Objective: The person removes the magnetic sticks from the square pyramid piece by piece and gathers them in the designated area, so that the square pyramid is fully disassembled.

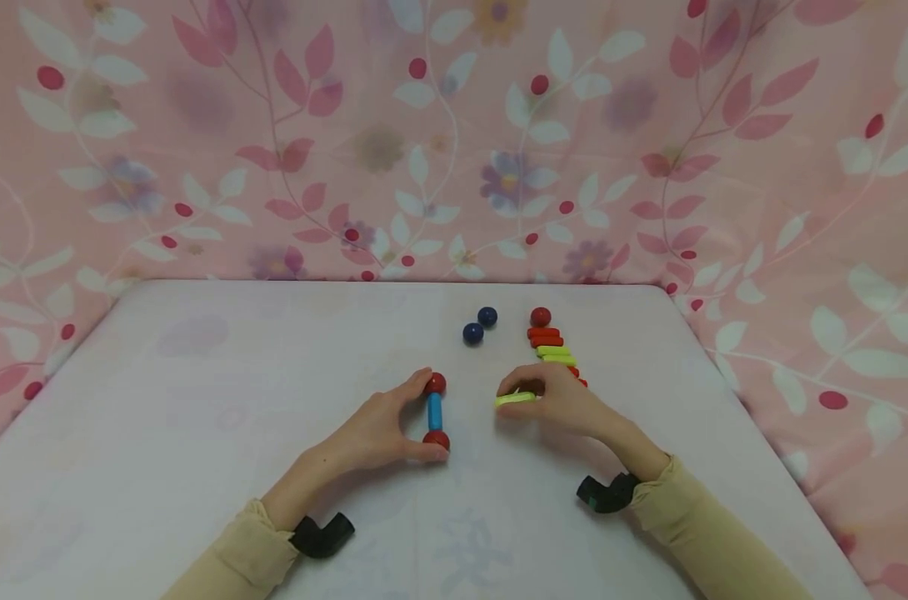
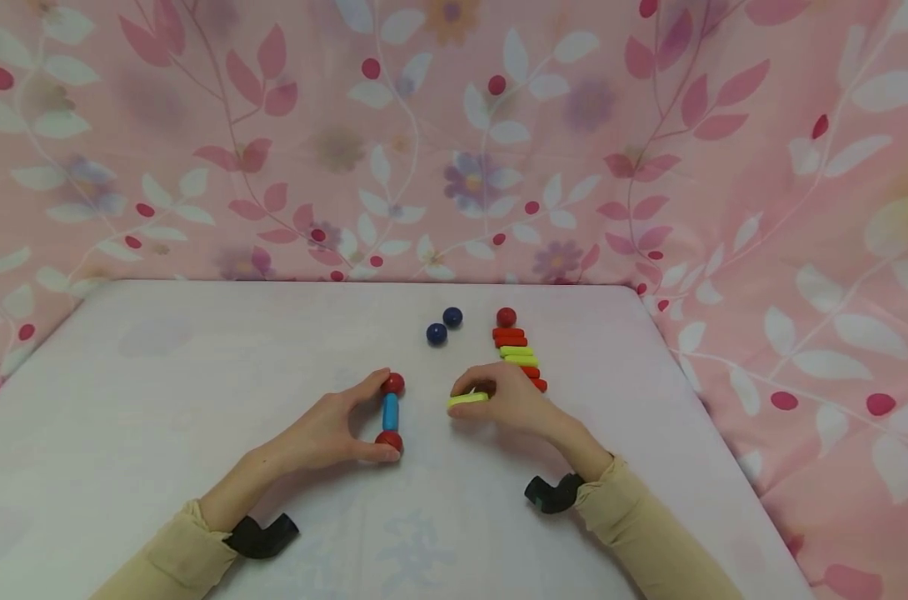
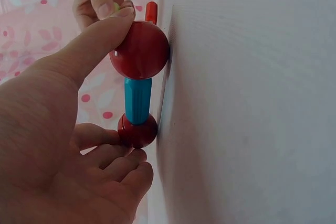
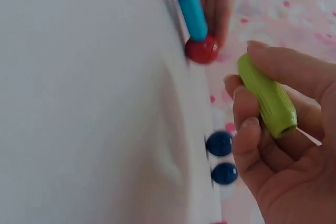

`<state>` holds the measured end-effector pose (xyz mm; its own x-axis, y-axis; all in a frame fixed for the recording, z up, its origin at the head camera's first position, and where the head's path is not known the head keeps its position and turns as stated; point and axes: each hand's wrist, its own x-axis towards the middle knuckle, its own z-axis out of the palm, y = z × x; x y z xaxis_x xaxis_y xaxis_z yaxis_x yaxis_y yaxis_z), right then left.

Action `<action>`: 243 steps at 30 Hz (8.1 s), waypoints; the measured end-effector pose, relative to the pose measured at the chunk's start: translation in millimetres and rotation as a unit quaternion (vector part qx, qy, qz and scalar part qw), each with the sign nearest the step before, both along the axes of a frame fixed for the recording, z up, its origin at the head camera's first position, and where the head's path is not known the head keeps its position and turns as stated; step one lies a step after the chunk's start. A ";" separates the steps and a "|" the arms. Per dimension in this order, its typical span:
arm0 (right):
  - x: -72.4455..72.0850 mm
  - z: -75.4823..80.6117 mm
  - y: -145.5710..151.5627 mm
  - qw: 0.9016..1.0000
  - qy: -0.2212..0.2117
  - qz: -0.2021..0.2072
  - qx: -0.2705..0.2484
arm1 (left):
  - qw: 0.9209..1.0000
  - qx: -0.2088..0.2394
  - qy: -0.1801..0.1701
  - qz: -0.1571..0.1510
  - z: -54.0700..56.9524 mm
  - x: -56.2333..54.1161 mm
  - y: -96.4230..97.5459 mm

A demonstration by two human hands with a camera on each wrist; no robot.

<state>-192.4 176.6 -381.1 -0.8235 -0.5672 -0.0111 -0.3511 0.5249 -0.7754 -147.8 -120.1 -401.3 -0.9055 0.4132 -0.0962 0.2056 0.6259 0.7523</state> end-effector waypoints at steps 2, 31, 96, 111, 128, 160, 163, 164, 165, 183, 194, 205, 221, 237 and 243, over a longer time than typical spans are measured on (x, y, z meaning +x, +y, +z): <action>-4.0 1.3 7.8 1.000 0.007 -0.009 -0.007 | 1.000 -0.002 0.004 -0.001 0.8 0.2 -0.3; -52.5 -18.4 124.4 0.955 -0.010 -0.295 0.014 | 1.000 -0.005 0.004 -0.006 -0.4 1.0 -0.8; -32.4 29.2 63.9 0.969 0.092 -0.230 -0.001 | 1.000 -0.008 0.004 -0.005 -0.1 3.3 -1.6; -15.1 22.7 -64.5 0.996 0.060 -0.061 -0.030 | 1.000 -0.002 0.007 -0.005 -0.1 2.3 -0.8; -14.9 -15.5 -82.5 1.000 -0.007 -0.007 -0.007 | 0.998 0.025 0.016 -0.047 0.9 3.7 0.9; -0.5 -12.2 -26.0 0.999 0.012 0.001 0.044 | 0.996 0.059 0.032 0.055 2.4 -2.2 -3.2; 0.4 -12.8 -25.6 0.999 0.011 0.007 0.045 | 0.995 0.071 0.024 0.066 1.8 -3.6 -3.3; 0.3 -13.3 -25.5 0.999 0.010 0.008 0.047 | 0.995 0.073 0.024 0.067 1.2 -4.0 -3.5; 0.1 -14.2 -25.3 0.999 0.011 0.010 0.047 | 0.995 0.074 0.021 0.068 0.7 -4.4 -3.7; 3.2 -18.9 -31.1 0.998 0.045 -0.013 0.031 | 0.996 0.060 0.038 0.045 -2.7 -5.0 -4.9; -0.9 -13.3 -23.4 0.998 0.008 -0.051 0.038 | 0.997 0.057 0.036 0.041 -2.3 -5.0 -6.1; -12.0 -11.0 -15.1 0.996 0.009 -0.090 0.006 | 0.996 0.067 0.033 0.045 -2.7 -4.6 -6.0; -53.5 -7.7 -33.9 0.989 0.001 -0.146 -0.012 | 0.996 0.073 0.046 0.029 -3.8 -5.7 -6.9; -52.6 -20.0 -40.5 0.987 0.004 -0.160 -0.017 | 0.995 0.081 0.047 0.026 -2.7 -4.9 -6.2; -52.2 -18.7 -40.6 0.987 -0.001 -0.161 -0.014 | 0.995 0.081 0.044 0.028 -2.3 -4.5 -6.5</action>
